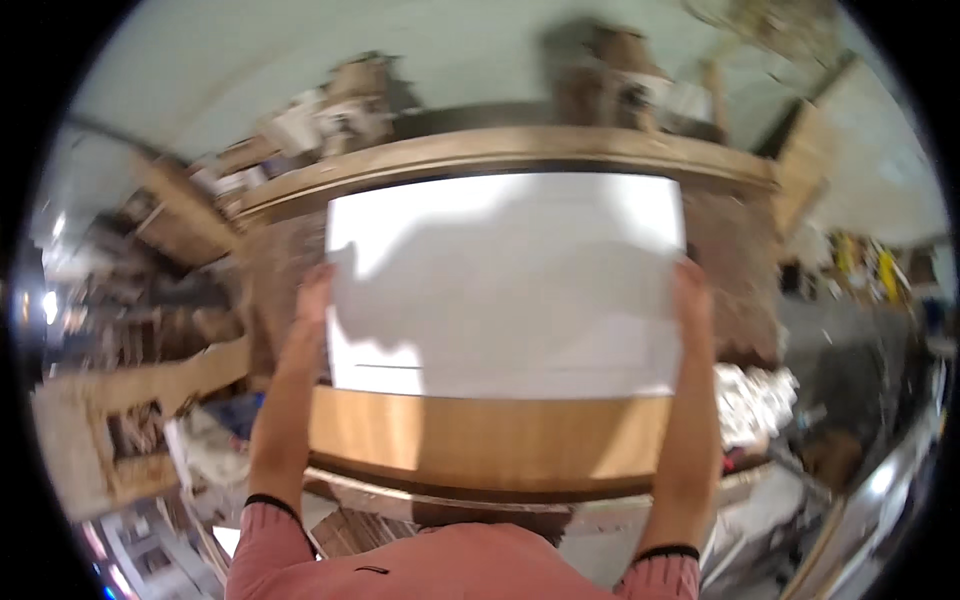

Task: The person is inspecting white furniture panels, turning them over and stacking them.

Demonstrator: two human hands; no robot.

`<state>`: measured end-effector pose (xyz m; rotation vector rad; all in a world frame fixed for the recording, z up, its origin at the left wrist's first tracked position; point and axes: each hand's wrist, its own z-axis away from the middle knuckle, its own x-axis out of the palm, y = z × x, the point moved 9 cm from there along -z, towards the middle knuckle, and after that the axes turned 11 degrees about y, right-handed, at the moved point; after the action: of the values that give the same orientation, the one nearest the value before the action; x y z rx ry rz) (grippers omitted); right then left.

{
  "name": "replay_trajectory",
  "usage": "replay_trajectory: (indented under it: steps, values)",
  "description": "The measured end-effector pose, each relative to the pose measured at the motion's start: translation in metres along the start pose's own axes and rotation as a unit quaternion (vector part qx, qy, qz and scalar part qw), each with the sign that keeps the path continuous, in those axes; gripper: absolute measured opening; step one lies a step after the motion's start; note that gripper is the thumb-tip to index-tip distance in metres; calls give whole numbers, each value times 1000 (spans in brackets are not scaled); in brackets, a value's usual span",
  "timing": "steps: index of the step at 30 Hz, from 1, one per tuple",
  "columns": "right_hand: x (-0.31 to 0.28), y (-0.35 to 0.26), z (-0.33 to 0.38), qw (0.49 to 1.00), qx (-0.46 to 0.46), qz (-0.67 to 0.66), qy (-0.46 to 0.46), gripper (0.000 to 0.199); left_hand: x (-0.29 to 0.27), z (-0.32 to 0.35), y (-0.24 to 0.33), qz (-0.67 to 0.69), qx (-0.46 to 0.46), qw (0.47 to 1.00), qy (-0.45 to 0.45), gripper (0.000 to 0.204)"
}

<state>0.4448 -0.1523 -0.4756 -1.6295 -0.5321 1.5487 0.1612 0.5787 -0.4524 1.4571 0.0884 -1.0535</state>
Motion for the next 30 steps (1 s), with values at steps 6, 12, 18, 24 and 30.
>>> replay_trajectory:
  steps: [6,12,18,24,30]
  values:
    - [-87,-53,56,949,94,-301,14,50,-95,74,50,237,-71,967,56,57]
    - [-180,-46,154,921,94,-376,49,61,-185,184,42,318,-119,939,46,51]
    - [-237,36,241,916,207,-333,-87,74,-232,298,-8,300,-185,929,-112,53]
    - [-218,67,281,895,226,-233,-306,67,-217,355,-110,202,-268,899,-282,61]
    - [-191,82,308,976,111,-54,-182,58,-193,380,-125,180,-77,970,-146,66]
